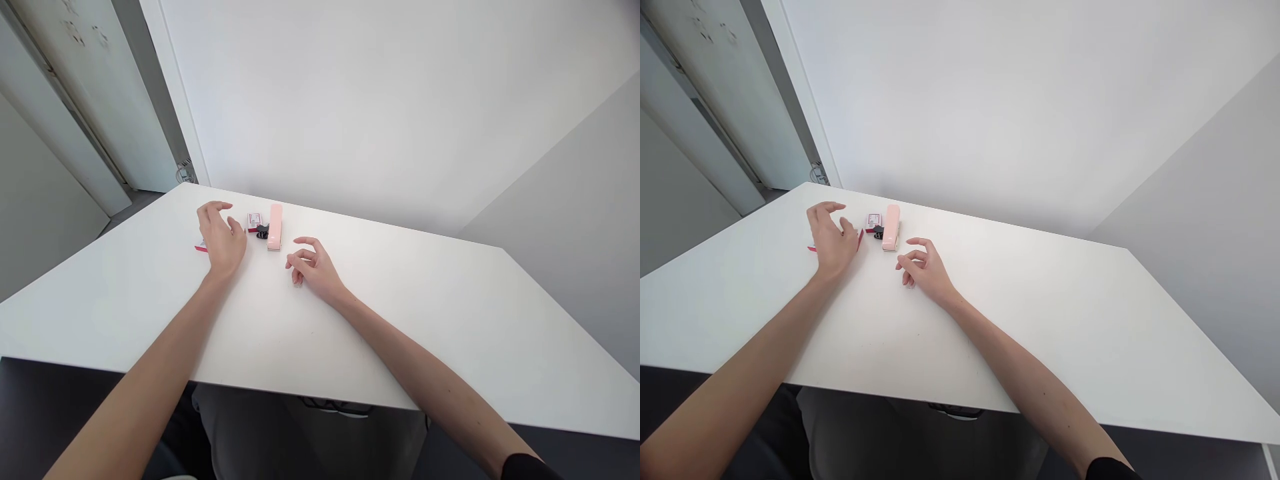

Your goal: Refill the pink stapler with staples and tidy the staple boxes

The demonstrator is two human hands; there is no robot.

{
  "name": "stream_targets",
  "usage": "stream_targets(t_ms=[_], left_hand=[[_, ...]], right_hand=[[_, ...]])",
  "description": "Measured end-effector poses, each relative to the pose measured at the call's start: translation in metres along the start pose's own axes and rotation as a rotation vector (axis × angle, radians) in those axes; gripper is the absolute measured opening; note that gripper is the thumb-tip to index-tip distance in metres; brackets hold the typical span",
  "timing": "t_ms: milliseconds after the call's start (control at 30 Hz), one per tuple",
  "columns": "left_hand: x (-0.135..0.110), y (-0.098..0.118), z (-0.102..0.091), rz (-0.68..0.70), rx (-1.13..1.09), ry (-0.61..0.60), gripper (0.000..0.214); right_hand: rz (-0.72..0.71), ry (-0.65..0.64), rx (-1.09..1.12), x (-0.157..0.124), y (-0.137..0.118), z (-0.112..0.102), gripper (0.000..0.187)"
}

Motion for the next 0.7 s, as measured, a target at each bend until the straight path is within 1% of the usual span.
stream_targets(t_ms=[100, 233, 300, 367, 433, 467, 533, 600, 633, 700], left_hand=[[0.001, -0.002, -0.002, -0.018, -0.003, 0.033, 0.035], [0.002, 0.002, -0.006, -0.094, -0.079, -0.009, 0.026], [0.001, 0.008, -0.007, -0.099, -0.107, -0.055, 0.023], [-0.002, 0.015, -0.007, -0.051, -0.100, -0.140, 0.022], [-0.008, 0.023, -0.004, 0.069, -0.063, -0.248, 0.021], [-0.012, 0.028, -0.002, 0.159, -0.036, -0.296, 0.020], [-0.023, 0.037, 0.004, 0.388, 0.018, -0.385, 0.020], [-0.036, 0.048, 0.011, 0.650, 0.048, -0.466, 0.022], [-0.042, 0.053, 0.013, 0.765, 0.041, -0.488, 0.023], [-0.052, 0.061, 0.016, 0.914, 0.018, -0.479, 0.026]], right_hand=[[0.002, 0.002, 0.000, 0.000, 0.000, 0.000, 0.046], [0.005, 0.000, -0.004, 0.000, 0.000, 0.000, 0.039], [0.008, -0.005, -0.009, 0.000, 0.000, 0.000, 0.034], [0.005, -0.016, -0.019, 0.000, -0.001, 0.001, 0.027], [-0.002, -0.029, -0.028, 0.000, -0.001, 0.002, 0.021], [-0.005, -0.034, -0.029, 0.001, -0.001, 0.003, 0.019], [-0.007, -0.034, -0.021, 0.002, 0.000, 0.003, 0.015], [-0.007, -0.012, -0.006, 0.004, 0.001, 0.002, 0.010], [-0.003, 0.005, 0.006, 0.005, 0.002, 0.001, 0.007], [0.010, 0.047, 0.043, 0.007, 0.003, -0.001, 0.004]])
Point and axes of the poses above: each hand's wrist, its own x-axis towards the middle knuckle, its own z-axis out of the palm, y = z × x, the point moved 2 cm from there along x, towards the middle knuckle
